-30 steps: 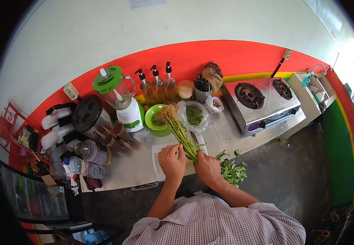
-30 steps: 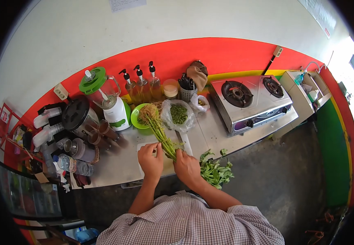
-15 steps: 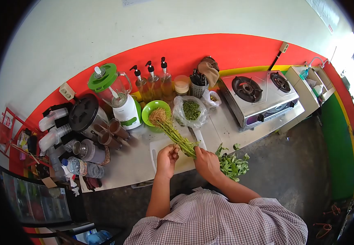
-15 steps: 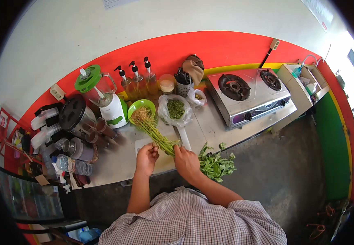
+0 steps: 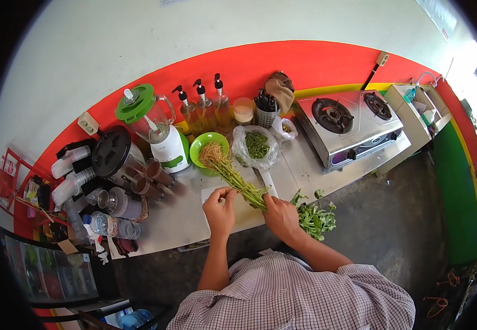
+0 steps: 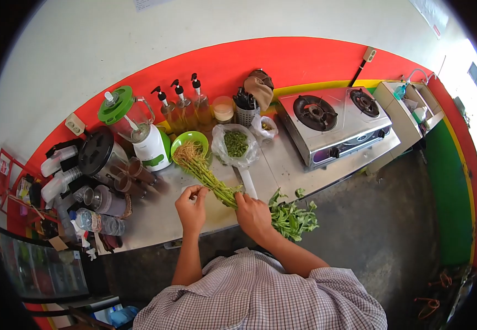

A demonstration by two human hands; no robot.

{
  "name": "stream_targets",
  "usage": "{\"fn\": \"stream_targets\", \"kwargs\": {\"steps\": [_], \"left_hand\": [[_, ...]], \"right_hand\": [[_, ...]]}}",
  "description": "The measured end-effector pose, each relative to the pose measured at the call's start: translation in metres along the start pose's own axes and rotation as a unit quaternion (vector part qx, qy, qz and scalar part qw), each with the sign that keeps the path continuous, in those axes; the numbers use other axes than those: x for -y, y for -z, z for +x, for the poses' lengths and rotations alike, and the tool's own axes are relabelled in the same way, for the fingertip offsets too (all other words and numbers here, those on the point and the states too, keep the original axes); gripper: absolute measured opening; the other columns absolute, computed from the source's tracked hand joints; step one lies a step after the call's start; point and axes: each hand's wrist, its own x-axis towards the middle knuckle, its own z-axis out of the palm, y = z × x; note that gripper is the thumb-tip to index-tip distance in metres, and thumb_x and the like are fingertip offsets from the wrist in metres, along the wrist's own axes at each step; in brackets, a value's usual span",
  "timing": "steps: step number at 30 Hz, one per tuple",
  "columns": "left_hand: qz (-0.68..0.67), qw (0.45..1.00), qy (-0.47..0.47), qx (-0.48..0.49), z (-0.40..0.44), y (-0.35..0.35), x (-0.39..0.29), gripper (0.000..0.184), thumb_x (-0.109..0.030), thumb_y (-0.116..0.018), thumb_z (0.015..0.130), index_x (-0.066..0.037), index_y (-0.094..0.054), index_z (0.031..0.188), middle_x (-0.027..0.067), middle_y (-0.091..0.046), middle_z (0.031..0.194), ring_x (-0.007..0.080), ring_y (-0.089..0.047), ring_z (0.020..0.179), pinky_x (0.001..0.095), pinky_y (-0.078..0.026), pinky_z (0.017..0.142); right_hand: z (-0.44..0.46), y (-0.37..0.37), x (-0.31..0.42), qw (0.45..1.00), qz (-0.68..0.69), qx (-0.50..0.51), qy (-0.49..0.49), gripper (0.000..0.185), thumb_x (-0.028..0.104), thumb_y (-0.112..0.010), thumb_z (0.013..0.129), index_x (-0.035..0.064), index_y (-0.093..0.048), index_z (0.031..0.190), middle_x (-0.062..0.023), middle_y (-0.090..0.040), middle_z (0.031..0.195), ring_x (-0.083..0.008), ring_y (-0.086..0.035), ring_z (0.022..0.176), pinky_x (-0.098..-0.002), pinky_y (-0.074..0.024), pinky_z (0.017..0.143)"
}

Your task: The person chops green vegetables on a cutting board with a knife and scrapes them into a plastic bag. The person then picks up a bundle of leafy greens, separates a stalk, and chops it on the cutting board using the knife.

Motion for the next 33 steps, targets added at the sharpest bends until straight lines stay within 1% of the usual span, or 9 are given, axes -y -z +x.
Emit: {"fn": "stream_targets", "kwargs": {"steps": [2, 5, 8, 13, 20, 27, 30, 32, 33], "left_hand": [[-0.101, 0.986, 0.135, 0.003, 0.0, -0.002, 0.011, 0.011, -0.01, -0.072, 0.094, 0.001, -0.069, 0.095, 0.0038, -0.071, 0.086, 0.0164, -0.064, 0.08, 0.0306, -0.05, 0.074], [-0.311, 0.869, 0.384, 0.025, 0.003, -0.001, 0.022, 0.015, -0.016, -0.065, 0.1, -0.001, -0.065, 0.095, 0.0052, -0.07, 0.086, 0.0109, -0.063, 0.082, 0.0255, -0.047, 0.074], [-0.179, 0.956, 0.233, 0.023, -0.002, -0.014, 0.032, 0.014, -0.016, -0.062, 0.103, -0.003, -0.063, 0.099, 0.0034, -0.067, 0.085, 0.0123, -0.063, 0.081, 0.0249, -0.045, 0.069], [-0.069, 0.996, 0.051, -0.018, -0.002, -0.023, 0.005, 0.006, -0.004, -0.064, 0.095, 0.001, -0.067, 0.098, 0.0081, -0.07, 0.089, 0.0172, -0.065, 0.078, 0.0313, -0.051, 0.07], [0.106, 0.975, -0.194, -0.005, -0.002, -0.022, -0.007, 0.015, 0.002, -0.071, 0.086, 0.002, -0.073, 0.101, 0.0126, -0.072, 0.094, 0.0253, -0.068, 0.084, 0.0358, -0.054, 0.073], [0.143, 0.97, -0.197, 0.021, -0.005, -0.018, 0.011, 0.014, -0.004, -0.073, 0.087, 0.001, -0.074, 0.1, 0.0118, -0.069, 0.101, 0.0268, -0.064, 0.091, 0.0377, -0.052, 0.079], [0.06, 0.993, -0.057, 0.08, -0.01, -0.019, 0.022, 0.013, -0.009, -0.07, 0.09, 0.0, -0.074, 0.099, 0.0103, -0.063, 0.111, 0.0241, -0.059, 0.1, 0.0346, -0.049, 0.084], [-0.251, 0.952, 0.117, 0.133, -0.012, -0.019, 0.025, 0.017, -0.008, -0.066, 0.093, -0.001, -0.076, 0.104, 0.0089, -0.056, 0.116, 0.0232, -0.053, 0.113, 0.0349, -0.044, 0.092], [-0.252, 0.951, 0.117, 0.133, -0.01, -0.017, 0.018, 0.017, -0.008, -0.066, 0.093, -0.001, -0.076, 0.104, 0.0089, -0.056, 0.116, 0.0232, -0.053, 0.113, 0.0349, -0.044, 0.092]], "right_hand": [[-0.002, 0.001, 0.001, 1.0, 0.002, -0.006, 0.009, 0.031, 0.013, -0.072, 0.08, 0.0047, -0.055, 0.104, -0.0137, -0.067, 0.086, -0.0376, -0.069, 0.08, -0.0479, -0.0546, 0.071], [-0.002, 0.004, 0.001, 1.0, -0.01, 0.0, 0.007, 0.031, 0.014, -0.073, 0.08, 0.0048, -0.055, 0.104, -0.0138, -0.067, 0.086, -0.0378, -0.069, 0.08, -0.0481, -0.0545, 0.071], [-0.002, 0.005, -0.002, 1.0, -0.021, -0.004, 0.012, 0.021, 0.009, -0.065, 0.081, 0.0065, -0.055, 0.099, -0.0104, -0.066, 0.085, -0.0332, -0.07, 0.077, -0.0453, -0.0544, 0.068], [-0.002, 0.007, -0.008, 1.0, 0.001, -0.008, -0.027, 0.03, 0.014, -0.073, 0.08, 0.0036, -0.057, 0.103, -0.0153, -0.068, 0.088, -0.0389, -0.068, 0.08, -0.0488, -0.054, 0.069], [0.002, 0.02, -0.007, 0.996, 0.036, 0.018, -0.08, 0.036, 0.016, -0.073, 0.082, 0.0039, -0.059, 0.114, -0.0163, -0.07, 0.096, -0.0407, -0.068, 0.083, -0.0495, -0.0545, 0.072], [0.001, 0.018, -0.007, 0.995, 0.044, 0.013, -0.084, 0.041, 0.016, -0.074, 0.082, 0.0047, -0.06, 0.119, -0.0171, -0.07, 0.1, -0.041, -0.069, 0.083, -0.049, -0.055, 0.072], [0.0, 0.012, -0.008, 0.996, 0.031, 0.016, -0.085, 0.04, 0.016, -0.074, 0.082, 0.0051, -0.061, 0.119, -0.0166, -0.07, 0.098, -0.0406, -0.069, 0.082, -0.0488, -0.055, 0.071], [0.0, 0.009, -0.009, 0.996, 0.027, 0.021, -0.088, 0.04, 0.016, -0.074, 0.082, 0.0054, -0.061, 0.119, -0.0163, -0.069, 0.097, -0.0403, -0.069, 0.082, -0.0487, -0.0551, 0.071], [0.0, 0.008, -0.009, 0.996, 0.024, 0.021, -0.085, 0.04, 0.016, -0.074, 0.082, 0.0056, -0.061, 0.119, -0.0159, -0.069, 0.096, -0.04, -0.069, 0.081, -0.0487, -0.055, 0.071]]}}
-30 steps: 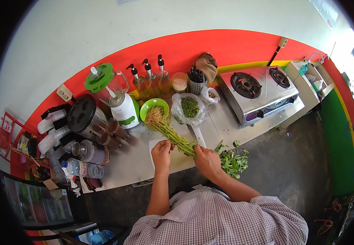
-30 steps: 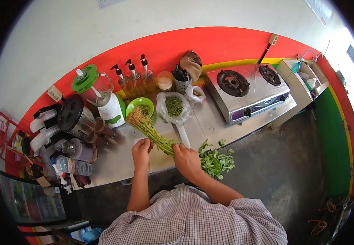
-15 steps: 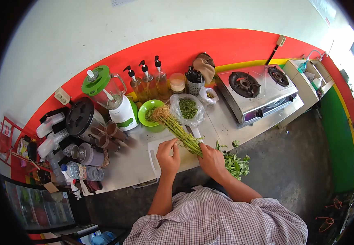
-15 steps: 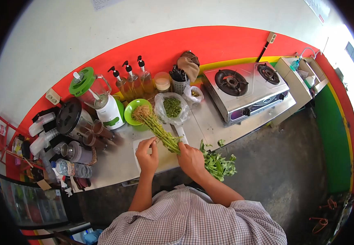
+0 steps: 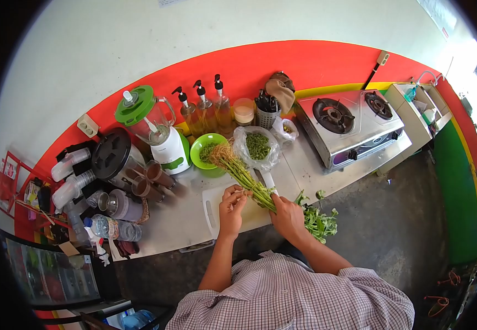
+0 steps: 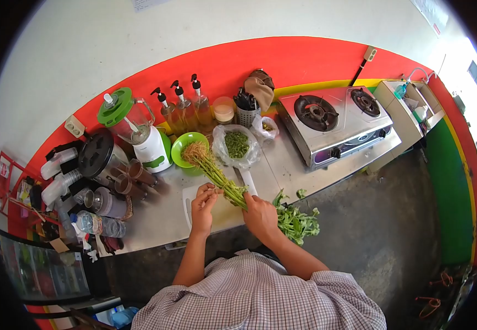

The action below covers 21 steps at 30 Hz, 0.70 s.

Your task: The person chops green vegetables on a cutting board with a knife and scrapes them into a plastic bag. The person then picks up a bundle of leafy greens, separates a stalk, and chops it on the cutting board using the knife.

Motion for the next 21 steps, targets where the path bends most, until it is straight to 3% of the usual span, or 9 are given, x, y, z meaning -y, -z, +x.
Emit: {"fn": "stream_targets", "kwargs": {"steps": [3, 5, 8, 9, 11, 14, 15, 17, 21], "left_hand": [[0.101, 0.994, -0.022, -0.02, -0.002, -0.003, -0.017, 0.024, -0.008, -0.066, 0.093, -0.003, -0.075, 0.115, 0.0116, -0.059, 0.118, 0.026, -0.054, 0.114, 0.0368, -0.044, 0.097], [0.356, 0.916, -0.173, -0.064, -0.001, -0.003, -0.019, 0.033, -0.008, -0.068, 0.092, -0.006, -0.073, 0.124, 0.0121, -0.062, 0.118, 0.0281, -0.057, 0.111, 0.0376, -0.047, 0.094], [0.389, 0.896, -0.195, -0.085, 0.004, 0.006, -0.011, 0.028, -0.007, -0.072, 0.088, -0.006, -0.075, 0.116, 0.0087, -0.065, 0.112, 0.0275, -0.057, 0.1, 0.0382, -0.048, 0.089], [0.387, 0.898, -0.192, -0.087, 0.004, 0.008, -0.01, 0.028, -0.007, -0.072, 0.088, -0.006, -0.075, 0.116, 0.0087, -0.065, 0.112, 0.0275, -0.057, 0.1, 0.0382, -0.048, 0.089], [0.323, 0.942, -0.088, -0.019, 0.001, 0.011, -0.007, 0.02, -0.007, -0.073, 0.086, -0.004, -0.077, 0.106, 0.0077, -0.066, 0.106, 0.0296, -0.056, 0.1, 0.0384, -0.047, 0.091], [0.29, 0.949, -0.115, 0.038, 0.001, 0.002, -0.009, 0.012, -0.008, -0.072, 0.088, -0.002, -0.077, 0.097, 0.0073, -0.066, 0.11, 0.0267, -0.055, 0.101, 0.0382, -0.046, 0.092], [0.288, 0.95, -0.115, 0.041, 0.002, -0.002, -0.005, 0.012, -0.008, -0.072, 0.088, -0.002, -0.077, 0.097, 0.0073, -0.066, 0.11, 0.0267, -0.055, 0.101, 0.0382, -0.046, 0.092], [0.147, 0.986, -0.076, 0.028, 0.004, -0.006, 0.005, 0.015, -0.009, -0.072, 0.089, -0.004, -0.078, 0.102, 0.0066, -0.066, 0.112, 0.0241, -0.054, 0.1, 0.0376, -0.046, 0.091], [0.125, 0.986, -0.106, -0.008, 0.014, -0.014, 0.001, 0.02, -0.01, -0.069, 0.094, 0.0, -0.077, 0.109, 0.0067, -0.064, 0.115, 0.0202, -0.054, 0.1, 0.0339, -0.047, 0.086]], "right_hand": [[-0.003, -0.001, 0.0, 1.0, 0.004, -0.006, 0.009, 0.036, 0.015, -0.073, 0.082, 0.0064, -0.06, 0.114, -0.0154, -0.069, 0.093, -0.0408, -0.068, 0.08, -0.0495, -0.0549, 0.07], [-0.002, -0.001, 0.002, 1.0, 0.008, -0.013, 0.021, 0.031, 0.015, -0.072, 0.082, 0.0069, -0.059, 0.11, -0.0153, -0.069, 0.09, -0.0417, -0.068, 0.079, -0.0504, -0.0547, 0.069], [0.002, 0.002, 0.002, 1.0, 0.008, -0.008, 0.016, 0.033, 0.015, -0.073, 0.082, 0.0068, -0.059, 0.111, -0.0155, -0.069, 0.091, -0.0418, -0.068, 0.08, -0.0505, -0.0549, 0.069], [0.002, 0.004, 0.001, 1.0, 0.014, -0.012, 0.016, 0.034, 0.015, -0.073, 0.082, 0.0068, -0.059, 0.112, -0.0156, -0.069, 0.091, -0.0416, -0.068, 0.08, -0.0505, -0.0549, 0.07], [-0.005, 0.004, -0.002, 1.0, 0.02, -0.011, 0.007, 0.035, 0.015, -0.073, 0.082, 0.0068, -0.06, 0.113, -0.0157, -0.069, 0.092, -0.0413, -0.068, 0.08, -0.0506, -0.0549, 0.07], [-0.004, 0.005, -0.006, 1.0, 0.013, 0.004, -0.015, 0.039, 0.02, -0.074, 0.083, 0.0062, -0.063, 0.118, -0.0159, -0.071, 0.098, -0.0403, -0.069, 0.082, -0.0482, -0.0554, 0.071], [-0.005, 0.003, -0.008, 1.0, 0.014, 0.001, -0.011, 0.039, 0.021, -0.074, 0.084, 0.0061, -0.063, 0.118, -0.0158, -0.071, 0.098, -0.0402, -0.069, 0.082, -0.0482, -0.0554, 0.071], [-0.007, 0.003, -0.009, 1.0, 0.015, -0.002, -0.01, 0.039, 0.022, -0.074, 0.084, 0.0059, -0.063, 0.117, -0.0156, -0.071, 0.097, -0.0402, -0.069, 0.081, -0.0482, -0.0553, 0.07], [-0.006, 0.013, -0.009, 1.0, 0.009, -0.003, -0.015, 0.039, 0.022, -0.073, 0.083, 0.0058, -0.062, 0.117, -0.0157, -0.07, 0.098, -0.0399, -0.069, 0.081, -0.0484, -0.0552, 0.07]]}}
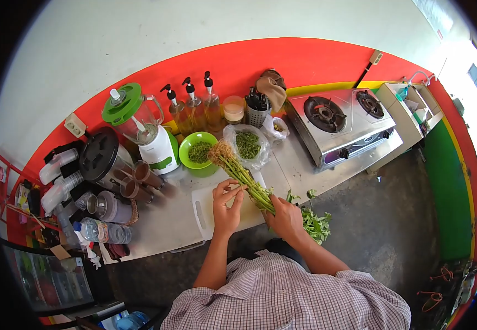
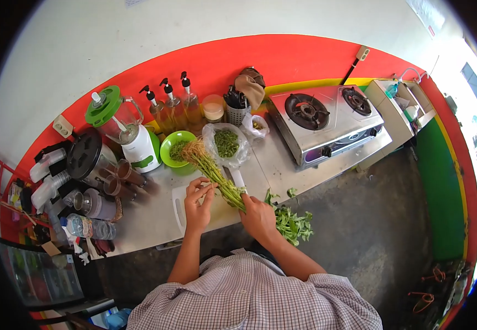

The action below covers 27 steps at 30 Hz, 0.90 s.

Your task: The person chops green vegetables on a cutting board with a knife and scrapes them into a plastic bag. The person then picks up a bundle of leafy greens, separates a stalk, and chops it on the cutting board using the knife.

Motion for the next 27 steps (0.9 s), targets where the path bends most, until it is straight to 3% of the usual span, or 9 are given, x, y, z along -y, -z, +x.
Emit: {"fn": "stream_targets", "kwargs": {"steps": [2, 6, 8, 15, 18, 20, 21, 26, 27], "left_hand": [[0.122, 0.99, -0.072, 0.009, 0.003, -0.002, -0.011, 0.024, -0.007, -0.069, 0.092, -0.001, -0.076, 0.114, 0.008, -0.065, 0.116, 0.0223, -0.056, 0.1, 0.0339, -0.048, 0.085], [0.16, 0.974, -0.16, 0.026, 0.008, -0.005, -0.02, 0.027, -0.004, -0.071, 0.088, -0.002, -0.076, 0.114, 0.0083, -0.066, 0.117, 0.0245, -0.057, 0.099, 0.0355, -0.049, 0.085], [0.271, 0.938, -0.218, -0.005, 0.009, -0.004, -0.007, 0.034, -0.003, -0.073, 0.083, -0.005, -0.076, 0.116, 0.0068, -0.068, 0.114, 0.0274, -0.058, 0.1, 0.037, -0.048, 0.088], [0.339, 0.913, -0.223, -0.041, 0.01, -0.005, -0.012, 0.021, -0.002, -0.074, 0.079, -0.005, -0.074, 0.1, 0.0071, -0.068, 0.105, 0.0276, -0.06, 0.098, 0.0394, -0.048, 0.086], [0.33, 0.925, -0.186, -0.038, 0.01, -0.007, -0.008, 0.013, -0.001, -0.073, 0.081, -0.003, -0.069, 0.092, 0.0082, -0.066, 0.099, 0.0291, -0.06, 0.093, 0.04, -0.049, 0.083], [0.225, 0.97, -0.091, -0.025, 0.007, -0.01, -0.002, 0.01, -0.007, -0.073, 0.085, -0.003, -0.065, 0.089, 0.009, -0.063, 0.095, 0.0289, -0.06, 0.09, 0.0391, -0.047, 0.082], [0.122, 0.992, 0.034, 0.01, 0.005, -0.008, 0.0, 0.013, -0.012, -0.073, 0.089, -0.003, -0.064, 0.09, 0.0099, -0.062, 0.094, 0.0279, -0.06, 0.093, 0.0375, -0.047, 0.081], [0.049, 0.993, 0.105, 0.036, 0.005, 0.002, 0.008, 0.013, -0.015, -0.073, 0.09, -0.005, -0.066, 0.094, 0.0085, -0.059, 0.103, 0.0241, -0.058, 0.101, 0.0344, -0.046, 0.081], [0.013, 0.993, 0.115, 0.034, 0.004, 0.003, 0.008, 0.014, -0.015, -0.074, 0.089, -0.005, -0.067, 0.096, 0.0078, -0.058, 0.106, 0.0232, -0.057, 0.103, 0.0341, -0.045, 0.081]], "right_hand": [[-0.001, 0.002, -0.001, 1.0, -0.003, 0.0, -0.005, 0.039, 0.021, -0.073, 0.082, 0.0059, -0.062, 0.117, -0.0158, -0.07, 0.098, -0.0399, -0.069, 0.081, -0.0485, -0.0552, 0.07], [0.0, 0.009, -0.001, 1.0, -0.008, -0.023, 0.005, 0.035, 0.021, -0.074, 0.083, 0.0061, -0.061, 0.111, -0.0151, -0.069, 0.09, -0.0399, -0.068, 0.077, -0.0494, -0.0546, 0.068], [0.001, 0.011, -0.001, 1.0, -0.008, -0.022, 0.003, 0.034, 0.021, -0.075, 0.083, 0.006, -0.061, 0.11, -0.0151, -0.069, 0.09, -0.0399, -0.068, 0.077, -0.0493, -0.0546, 0.068], [0.003, 0.008, 0.002, 1.0, -0.018, -0.019, 0.0, 0.034, 0.021, -0.075, 0.083, 0.0074, -0.061, 0.11, -0.0141, -0.069, 0.09, -0.039, -0.069, 0.078, -0.049, -0.0547, 0.068], [0.007, 0.004, 0.002, 1.0, -0.027, -0.015, 0.001, 0.033, 0.021, -0.074, 0.083, 0.0077, -0.061, 0.11, -0.0139, -0.069, 0.089, -0.039, -0.069, 0.077, -0.049, -0.0549, 0.068], [0.009, 0.0, 0.002, 0.999, -0.03, -0.011, -0.001, 0.032, 0.02, -0.074, 0.083, 0.0079, -0.061, 0.11, -0.0139, -0.069, 0.089, -0.0391, -0.069, 0.077, -0.049, -0.0549, 0.067], [0.011, -0.004, 0.0, 0.999, -0.033, 0.004, -0.005, 0.037, 0.021, -0.074, 0.082, 0.0086, -0.062, 0.115, -0.0133, -0.07, 0.092, -0.0387, -0.069, 0.078, -0.0485, -0.0552, 0.068], [0.016, -0.01, 0.004, 0.999, -0.028, 0.021, -0.011, 0.042, 0.021, -0.075, 0.082, 0.0091, -0.063, 0.12, -0.0134, -0.07, 0.095, -0.0385, -0.069, 0.079, -0.0482, -0.0555, 0.07], [0.017, -0.01, 0.006, 1.0, -0.018, 0.005, -0.001, 0.035, 0.019, -0.073, 0.082, 0.0082, -0.062, 0.114, -0.0141, -0.07, 0.092, -0.039, -0.07, 0.079, -0.049, -0.0556, 0.069]]}}
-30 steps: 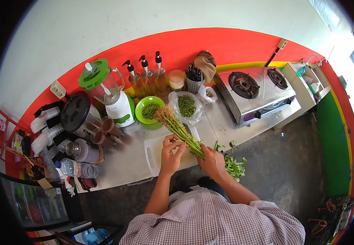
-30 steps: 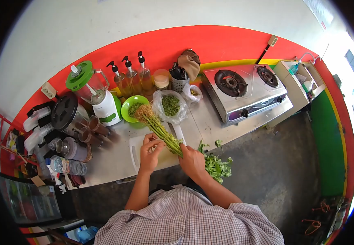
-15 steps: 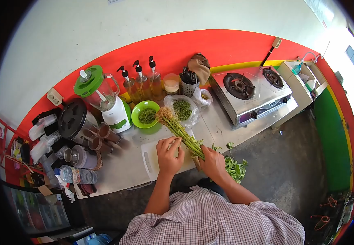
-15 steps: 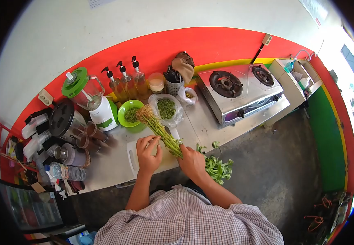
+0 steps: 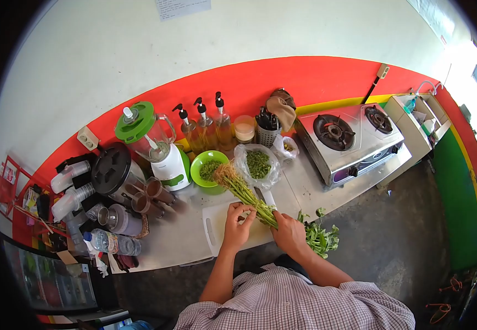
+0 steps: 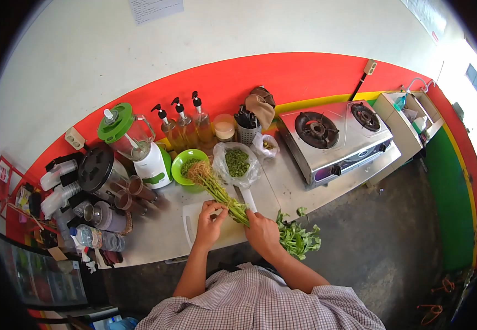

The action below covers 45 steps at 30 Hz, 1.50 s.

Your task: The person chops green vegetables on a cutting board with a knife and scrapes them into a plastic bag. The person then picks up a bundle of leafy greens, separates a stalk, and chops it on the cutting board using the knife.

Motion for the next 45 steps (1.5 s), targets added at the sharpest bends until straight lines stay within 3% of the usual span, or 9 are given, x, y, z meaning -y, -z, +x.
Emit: {"fn": "stream_targets", "kwargs": {"steps": [4, 6, 8, 11, 16, 19, 26, 35, 45], "left_hand": [[-0.022, 0.999, 0.023, 0.039, -0.004, 0.007, -0.012, 0.016, -0.016, -0.076, 0.088, -0.006, -0.069, 0.097, 0.0074, -0.057, 0.111, 0.0237, -0.056, 0.103, 0.0351, -0.045, 0.082], [0.101, 0.988, -0.103, -0.046, -0.005, 0.005, -0.021, 0.017, -0.016, -0.077, 0.087, -0.006, -0.068, 0.096, 0.0078, -0.06, 0.111, 0.0243, -0.057, 0.103, 0.0372, -0.045, 0.084], [0.096, 0.99, -0.082, -0.063, -0.004, 0.006, -0.02, 0.017, -0.016, -0.077, 0.086, -0.006, -0.068, 0.096, 0.008, -0.062, 0.109, 0.0247, -0.058, 0.103, 0.0377, -0.045, 0.084], [0.105, 0.989, -0.074, -0.075, -0.004, 0.014, -0.023, 0.016, -0.014, -0.076, 0.086, -0.005, -0.066, 0.096, 0.0053, -0.067, 0.099, 0.0215, -0.06, 0.099, 0.0389, -0.044, 0.086], [-0.065, 0.993, 0.09, 0.052, -0.012, 0.018, -0.034, 0.015, -0.014, -0.066, 0.099, 0.001, -0.066, 0.099, 0.0001, -0.062, 0.073, 0.0069, -0.056, 0.067, 0.0259, -0.042, 0.062], [-0.054, 0.992, 0.089, 0.075, -0.017, 0.014, -0.045, 0.018, -0.014, -0.06, 0.103, 0.003, -0.066, 0.101, 0.0003, -0.06, 0.07, 0.0047, -0.052, 0.06, 0.0217, -0.037, 0.054], [-0.072, 0.995, 0.03, -0.06, -0.009, 0.023, -0.015, 0.017, -0.014, -0.06, 0.103, 0.002, -0.066, 0.1, 0.0003, -0.062, 0.078, 0.0058, -0.056, 0.071, 0.0224, -0.042, 0.064], [-0.159, 0.97, -0.029, -0.184, -0.007, 0.034, -0.01, 0.013, -0.011, -0.06, 0.103, 0.0, -0.061, 0.096, 0.0017, -0.06, 0.09, 0.0078, -0.051, 0.084, 0.0244, -0.042, 0.079], [-0.119, 0.973, -0.017, -0.195, -0.009, 0.02, 0.0, 0.007, -0.003, -0.059, 0.097, -0.003, -0.058, 0.091, 0.0063, -0.066, 0.101, 0.013, -0.059, 0.097, 0.0293, -0.046, 0.091]], "right_hand": [[0.004, -0.001, 0.002, 1.0, 0.004, -0.009, 0.017, 0.029, 0.017, -0.071, 0.083, 0.0071, -0.06, 0.108, -0.0148, -0.069, 0.09, -0.0397, -0.07, 0.078, -0.0501, -0.0559, 0.068], [0.005, -0.002, 0.006, 1.0, -0.001, 0.002, 0.016, 0.028, 0.016, -0.07, 0.083, 0.0073, -0.059, 0.107, -0.0146, -0.069, 0.09, -0.0398, -0.07, 0.077, -0.0501, -0.0559, 0.067], [0.0, -0.007, 0.008, 1.0, -0.007, 0.014, 0.017, 0.027, 0.016, -0.07, 0.084, 0.0075, -0.059, 0.106, -0.0145, -0.069, 0.09, -0.0398, -0.07, 0.077, -0.0501, -0.056, 0.067], [0.0, -0.01, 0.009, 1.0, 0.0, 0.022, 0.009, 0.038, 0.018, -0.072, 0.083, 0.0081, -0.061, 0.119, -0.015, -0.07, 0.096, -0.0404, -0.069, 0.08, -0.05, -0.0555, 0.069], [-0.001, -0.008, 0.013, 0.999, -0.014, 0.043, -0.001, 0.035, 0.017, -0.072, 0.084, 0.0074, -0.06, 0.115, -0.0156, -0.07, 0.095, -0.0408, -0.069, 0.082, -0.0508, -0.0553, 0.07], [0.005, -0.007, 0.006, 0.998, -0.02, 0.055, -0.023, 0.035, 0.019, -0.072, 0.084, 0.0073, -0.06, 0.115, -0.0162, -0.07, 0.096, -0.0412, -0.069, 0.084, -0.0509, -0.0551, 0.071], [0.002, 0.009, -0.002, 1.0, -0.002, 0.025, -0.008, 0.027, 0.019, -0.07, 0.084, 0.0067, -0.06, 0.106, -0.0153, -0.07, 0.092, -0.0413, -0.069, 0.081, -0.0518, -0.0552, 0.07], [-0.007, 0.007, -0.01, 0.998, -0.003, 0.053, -0.044, 0.038, 0.023, -0.071, 0.084, 0.0077, -0.063, 0.118, -0.0165, -0.071, 0.096, -0.0407, -0.069, 0.085, -0.0503, -0.0552, 0.073], [-0.006, 0.056, -0.041, 0.993, -0.036, 0.025, -0.108, 0.031, 0.02, -0.073, 0.083, 0.0066, -0.063, 0.11, -0.0204, -0.071, 0.095, -0.043, -0.068, 0.09, -0.052, -0.0544, 0.078]]}}
